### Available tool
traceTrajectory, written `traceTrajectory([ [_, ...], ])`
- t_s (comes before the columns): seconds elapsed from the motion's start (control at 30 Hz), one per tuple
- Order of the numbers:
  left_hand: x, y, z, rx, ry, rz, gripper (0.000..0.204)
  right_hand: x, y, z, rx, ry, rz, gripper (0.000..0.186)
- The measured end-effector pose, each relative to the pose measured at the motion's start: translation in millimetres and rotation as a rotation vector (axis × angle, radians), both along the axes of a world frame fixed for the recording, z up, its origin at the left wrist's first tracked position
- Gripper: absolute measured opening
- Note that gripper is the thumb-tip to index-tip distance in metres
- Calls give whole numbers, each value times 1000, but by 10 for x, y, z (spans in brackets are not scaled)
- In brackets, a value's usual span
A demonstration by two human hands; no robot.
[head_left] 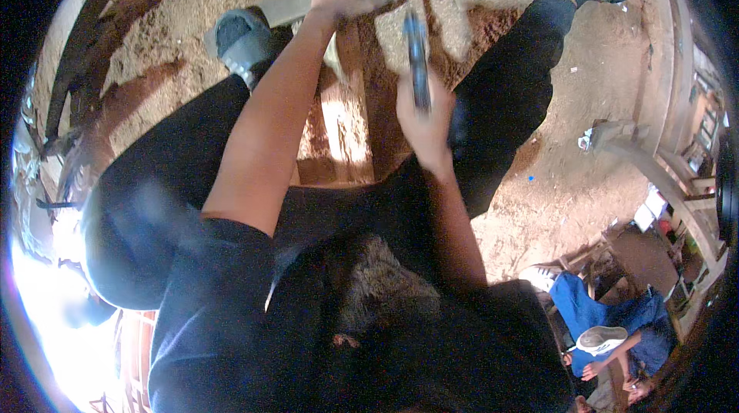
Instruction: The person sits on the floor and uses a hand saw to cut a small piece of wood placed on a support. The person holds the wood with one hand and saws with the other, producing sawdust.
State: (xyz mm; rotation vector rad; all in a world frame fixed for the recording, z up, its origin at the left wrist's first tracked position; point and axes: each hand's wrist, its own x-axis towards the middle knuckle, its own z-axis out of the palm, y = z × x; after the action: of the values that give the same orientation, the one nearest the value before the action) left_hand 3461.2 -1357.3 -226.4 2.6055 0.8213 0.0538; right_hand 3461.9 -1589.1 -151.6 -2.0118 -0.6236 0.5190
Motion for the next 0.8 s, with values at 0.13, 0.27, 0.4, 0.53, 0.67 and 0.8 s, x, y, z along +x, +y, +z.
traceTrajectory([
  [0.13, -56, 8, -101, 174, 34, -24, 89, 43, 175, 23, -41, -48, 29, 11],
  [0.27, -9, -4, -106, 114, 30, -39, 94, -288, -414, -81, -122, -5, -139, 4],
  [0.4, -18, 3, -155, 95, 51, -35, 97, 113, 196, -29, 0, -30, 9, 11],
  [0.53, -17, -22, -13, 70, 48, -22, 95, 47, -12, -183, -141, -303, 34, 14],
  [0.67, -29, 9, -8, 36, 96, -10, 93, -143, -230, 57, -91, -191, -10, 16],
  [0.8, -101, -23, -21, 52, 112, -23, 91, 123, 338, -15, -143, -43, 76, 13],
])
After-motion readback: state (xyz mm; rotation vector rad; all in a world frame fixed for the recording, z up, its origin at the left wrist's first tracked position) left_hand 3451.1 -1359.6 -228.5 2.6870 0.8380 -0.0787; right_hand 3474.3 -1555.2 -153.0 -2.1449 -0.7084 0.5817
